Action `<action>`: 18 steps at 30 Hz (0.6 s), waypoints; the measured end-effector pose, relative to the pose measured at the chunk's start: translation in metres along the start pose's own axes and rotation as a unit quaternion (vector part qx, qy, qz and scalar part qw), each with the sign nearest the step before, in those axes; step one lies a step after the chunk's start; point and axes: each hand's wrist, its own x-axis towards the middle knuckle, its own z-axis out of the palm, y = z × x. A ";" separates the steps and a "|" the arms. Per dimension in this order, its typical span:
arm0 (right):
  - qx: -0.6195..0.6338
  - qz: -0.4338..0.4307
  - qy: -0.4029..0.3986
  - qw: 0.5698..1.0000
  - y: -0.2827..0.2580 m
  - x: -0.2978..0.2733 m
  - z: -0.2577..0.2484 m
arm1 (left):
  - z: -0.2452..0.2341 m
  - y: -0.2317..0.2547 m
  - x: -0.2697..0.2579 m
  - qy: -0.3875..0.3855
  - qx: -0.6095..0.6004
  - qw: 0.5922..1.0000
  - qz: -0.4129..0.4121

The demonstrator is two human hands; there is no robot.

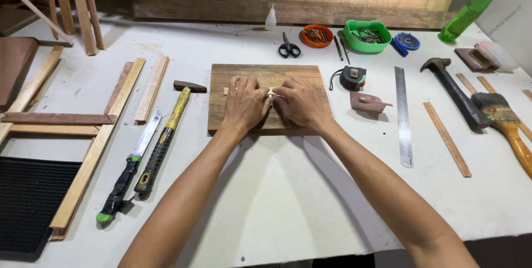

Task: The person measures a wooden board with a tape measure and a steel ruler, marks it with a pencil, and positions thin wood strips across the board. They take nails from bowls and hammer the strips onto the board, arranging the strips one at a time.

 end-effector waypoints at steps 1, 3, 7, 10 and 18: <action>-0.003 -0.003 0.000 1.000 0.000 0.002 0.003 | 0.004 -0.002 0.001 0.004 -0.001 1.000 -0.001; 0.015 -0.012 0.020 1.000 0.000 0.001 0.010 | 0.015 -0.003 -0.001 -0.022 0.004 1.000 -0.004; 0.052 -0.025 0.043 0.997 0.006 0.006 0.013 | 0.035 -0.008 0.006 -0.026 0.008 0.999 -0.026; 0.061 -0.012 0.031 0.998 0.013 0.000 0.012 | 0.028 0.001 0.011 -0.021 0.049 0.999 0.006; -0.004 0.010 0.053 0.999 0.078 -0.047 -0.049 | 0.036 0.081 0.062 -0.012 -0.113 0.993 0.011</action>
